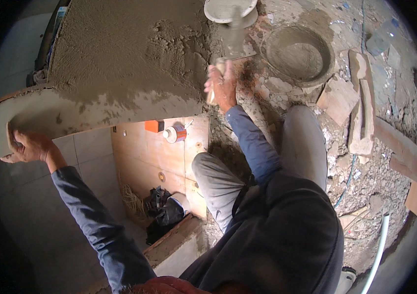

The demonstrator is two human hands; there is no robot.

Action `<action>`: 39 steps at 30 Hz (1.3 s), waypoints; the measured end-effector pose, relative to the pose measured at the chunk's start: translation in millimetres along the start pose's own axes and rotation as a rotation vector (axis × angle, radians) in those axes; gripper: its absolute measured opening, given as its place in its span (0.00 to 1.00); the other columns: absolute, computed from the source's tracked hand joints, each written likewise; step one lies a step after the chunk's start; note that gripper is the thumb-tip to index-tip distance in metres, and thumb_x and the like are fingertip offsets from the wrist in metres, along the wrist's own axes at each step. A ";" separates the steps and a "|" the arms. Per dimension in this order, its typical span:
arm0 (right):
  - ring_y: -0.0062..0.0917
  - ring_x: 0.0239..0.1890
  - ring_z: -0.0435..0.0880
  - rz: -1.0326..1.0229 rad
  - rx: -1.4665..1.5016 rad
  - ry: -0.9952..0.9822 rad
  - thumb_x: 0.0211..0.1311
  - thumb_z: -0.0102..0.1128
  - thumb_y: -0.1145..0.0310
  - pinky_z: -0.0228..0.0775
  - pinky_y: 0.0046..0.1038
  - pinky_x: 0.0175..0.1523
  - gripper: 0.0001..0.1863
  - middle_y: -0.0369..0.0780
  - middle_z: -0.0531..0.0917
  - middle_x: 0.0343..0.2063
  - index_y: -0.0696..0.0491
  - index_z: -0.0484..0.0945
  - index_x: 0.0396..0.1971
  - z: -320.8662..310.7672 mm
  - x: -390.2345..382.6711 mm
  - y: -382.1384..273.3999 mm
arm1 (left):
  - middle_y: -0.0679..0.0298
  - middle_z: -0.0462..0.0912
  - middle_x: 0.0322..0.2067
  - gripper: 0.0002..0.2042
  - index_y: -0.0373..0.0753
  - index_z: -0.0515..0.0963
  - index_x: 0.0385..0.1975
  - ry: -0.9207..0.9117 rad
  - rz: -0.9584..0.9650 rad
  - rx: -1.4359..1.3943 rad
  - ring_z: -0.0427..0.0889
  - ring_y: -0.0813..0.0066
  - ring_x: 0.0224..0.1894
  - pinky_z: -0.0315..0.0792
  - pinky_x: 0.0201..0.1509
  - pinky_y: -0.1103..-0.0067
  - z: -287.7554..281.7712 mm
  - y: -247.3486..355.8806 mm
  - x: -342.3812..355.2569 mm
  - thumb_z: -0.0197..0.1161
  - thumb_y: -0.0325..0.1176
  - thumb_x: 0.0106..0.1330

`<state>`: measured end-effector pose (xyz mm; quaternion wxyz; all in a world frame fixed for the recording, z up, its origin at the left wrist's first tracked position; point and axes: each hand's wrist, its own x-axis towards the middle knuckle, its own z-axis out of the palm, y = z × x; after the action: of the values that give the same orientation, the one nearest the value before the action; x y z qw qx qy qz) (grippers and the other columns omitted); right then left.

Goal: The person applies mortar from a bucket to the base of a wall using a trowel and smooths the applied layer with a wooden float.

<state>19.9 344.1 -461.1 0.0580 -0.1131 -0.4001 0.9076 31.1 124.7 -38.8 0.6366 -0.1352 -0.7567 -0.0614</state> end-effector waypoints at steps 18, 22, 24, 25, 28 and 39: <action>0.50 0.51 0.79 -0.646 -1.698 -0.134 0.63 0.55 0.60 0.72 0.44 0.53 0.22 0.55 0.79 0.49 0.59 0.73 0.51 -200.3 53.6 -120.7 | 0.43 0.47 0.70 0.11 0.48 0.86 0.40 0.075 -0.155 -0.048 0.55 0.54 0.72 0.66 0.65 0.70 -3.1 -35.6 2.9 0.59 0.31 0.62; 0.50 0.49 0.79 0.017 -1.871 -0.362 0.62 0.55 0.58 0.70 0.43 0.53 0.17 0.55 0.80 0.45 0.58 0.79 0.37 -240.4 91.8 -144.7 | 0.41 0.46 0.71 0.11 0.52 0.86 0.40 0.086 -0.017 0.135 0.53 0.50 0.72 0.64 0.66 0.67 -7.3 -36.3 2.0 0.60 0.32 0.62; 0.49 0.47 0.79 -0.019 -1.814 -0.555 0.63 0.53 0.58 0.70 0.42 0.54 0.17 0.55 0.80 0.44 0.58 0.79 0.39 -255.0 103.7 -148.1 | 0.40 0.44 0.71 0.11 0.53 0.86 0.40 0.027 -0.135 0.162 0.51 0.48 0.73 0.63 0.67 0.66 -9.6 -38.6 4.4 0.60 0.32 0.62; 0.49 0.47 0.79 -0.052 -1.758 -0.669 0.64 0.51 0.59 0.70 0.42 0.54 0.18 0.55 0.81 0.44 0.58 0.79 0.40 -264.5 112.1 -150.6 | 0.40 0.44 0.71 0.10 0.52 0.86 0.39 0.032 -0.129 0.179 0.51 0.48 0.73 0.63 0.67 0.66 -8.7 -39.5 4.9 0.60 0.32 0.62; 0.49 0.46 0.79 -0.453 -1.667 -0.288 0.68 0.46 0.61 0.69 0.43 0.54 0.18 0.52 0.81 0.45 0.57 0.79 0.47 -343.5 126.5 -195.1 | 0.41 0.44 0.71 0.10 0.50 0.86 0.39 0.066 -0.087 0.195 0.56 0.50 0.71 0.65 0.65 0.67 -7.7 -37.7 6.0 0.60 0.31 0.62; 0.51 0.52 0.79 0.191 -1.808 0.435 0.60 0.58 0.43 0.71 0.46 0.55 0.33 0.58 0.80 0.46 0.56 0.70 0.54 -566.6 32.5 -187.8 | 0.51 0.60 0.62 0.10 0.41 0.85 0.39 0.147 -0.069 0.179 0.79 0.64 0.45 0.79 0.46 0.75 0.3 -14.3 0.3 0.57 0.28 0.63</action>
<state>133.8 880.9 -698.2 -0.0531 -0.3152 -0.9236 0.2116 26.8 111.1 -37.4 0.6973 -0.0469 -0.7148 -0.0254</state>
